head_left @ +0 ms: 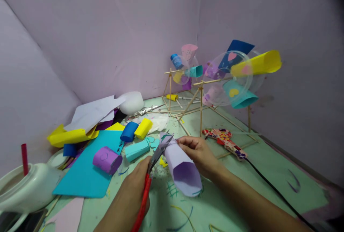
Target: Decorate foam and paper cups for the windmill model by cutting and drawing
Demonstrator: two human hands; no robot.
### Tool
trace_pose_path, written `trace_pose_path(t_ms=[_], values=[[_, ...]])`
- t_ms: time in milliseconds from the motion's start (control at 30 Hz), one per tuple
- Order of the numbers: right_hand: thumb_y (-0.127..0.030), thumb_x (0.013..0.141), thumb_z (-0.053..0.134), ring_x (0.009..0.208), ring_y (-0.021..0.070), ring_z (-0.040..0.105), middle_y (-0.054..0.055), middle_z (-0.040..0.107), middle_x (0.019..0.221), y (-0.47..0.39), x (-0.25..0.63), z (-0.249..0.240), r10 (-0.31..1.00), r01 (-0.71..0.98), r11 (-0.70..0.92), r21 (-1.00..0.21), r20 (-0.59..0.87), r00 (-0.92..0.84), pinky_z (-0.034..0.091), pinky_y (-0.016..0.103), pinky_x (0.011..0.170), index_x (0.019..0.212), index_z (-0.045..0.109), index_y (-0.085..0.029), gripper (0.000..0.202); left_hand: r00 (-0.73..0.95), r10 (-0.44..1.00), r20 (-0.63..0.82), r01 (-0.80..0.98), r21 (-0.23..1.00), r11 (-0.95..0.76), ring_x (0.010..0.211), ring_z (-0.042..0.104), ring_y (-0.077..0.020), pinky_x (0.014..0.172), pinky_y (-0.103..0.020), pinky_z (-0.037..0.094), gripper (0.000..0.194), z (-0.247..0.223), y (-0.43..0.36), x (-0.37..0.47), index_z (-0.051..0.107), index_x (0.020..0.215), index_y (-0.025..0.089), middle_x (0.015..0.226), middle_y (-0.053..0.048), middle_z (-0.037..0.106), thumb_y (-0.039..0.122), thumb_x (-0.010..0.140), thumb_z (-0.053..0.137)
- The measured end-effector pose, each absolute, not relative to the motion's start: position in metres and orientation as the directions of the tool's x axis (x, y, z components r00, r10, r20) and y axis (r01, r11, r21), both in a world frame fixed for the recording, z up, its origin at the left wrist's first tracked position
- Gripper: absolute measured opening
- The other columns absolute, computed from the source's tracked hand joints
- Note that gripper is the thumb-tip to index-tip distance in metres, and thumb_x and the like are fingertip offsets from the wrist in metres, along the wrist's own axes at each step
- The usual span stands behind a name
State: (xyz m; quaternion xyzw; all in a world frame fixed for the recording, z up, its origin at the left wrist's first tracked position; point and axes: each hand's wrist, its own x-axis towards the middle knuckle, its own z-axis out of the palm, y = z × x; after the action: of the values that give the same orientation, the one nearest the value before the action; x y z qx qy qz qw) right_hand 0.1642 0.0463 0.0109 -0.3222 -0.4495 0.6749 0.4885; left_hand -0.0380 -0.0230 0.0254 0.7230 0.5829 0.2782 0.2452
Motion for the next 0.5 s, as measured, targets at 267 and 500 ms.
trace_pose_path(t_ms=[267,500], values=[[-0.039,0.056,0.081,0.049,0.0078,0.052,-0.002,0.062,0.057,0.045,0.167,0.016,0.947,-0.335,-0.130,-0.933,-0.016,-0.322,0.041,0.022,0.052,0.067,0.069,-0.015,0.029,0.294,0.949,0.114,0.751,0.587,-0.303,0.113,0.060,-0.0247,0.092,-0.033,0.049,0.054,0.015,-0.024,-0.050,0.043,0.135,0.017,0.126,-0.011,0.062,0.013,0.081,0.041],[-0.043,0.051,0.081,0.049,0.0081,0.048,-0.002,0.059,0.057,0.050,0.171,0.021,0.954,-0.297,-0.134,-0.946,-0.042,-0.295,0.037,0.022,0.051,0.064,0.067,-0.014,0.035,0.306,0.945,0.117,0.739,0.596,-0.313,0.103,0.065,-0.0238,0.086,-0.032,0.051,0.047,0.027,-0.025,-0.049,0.050,0.129,0.025,0.115,-0.008,0.068,0.022,0.083,0.042]])
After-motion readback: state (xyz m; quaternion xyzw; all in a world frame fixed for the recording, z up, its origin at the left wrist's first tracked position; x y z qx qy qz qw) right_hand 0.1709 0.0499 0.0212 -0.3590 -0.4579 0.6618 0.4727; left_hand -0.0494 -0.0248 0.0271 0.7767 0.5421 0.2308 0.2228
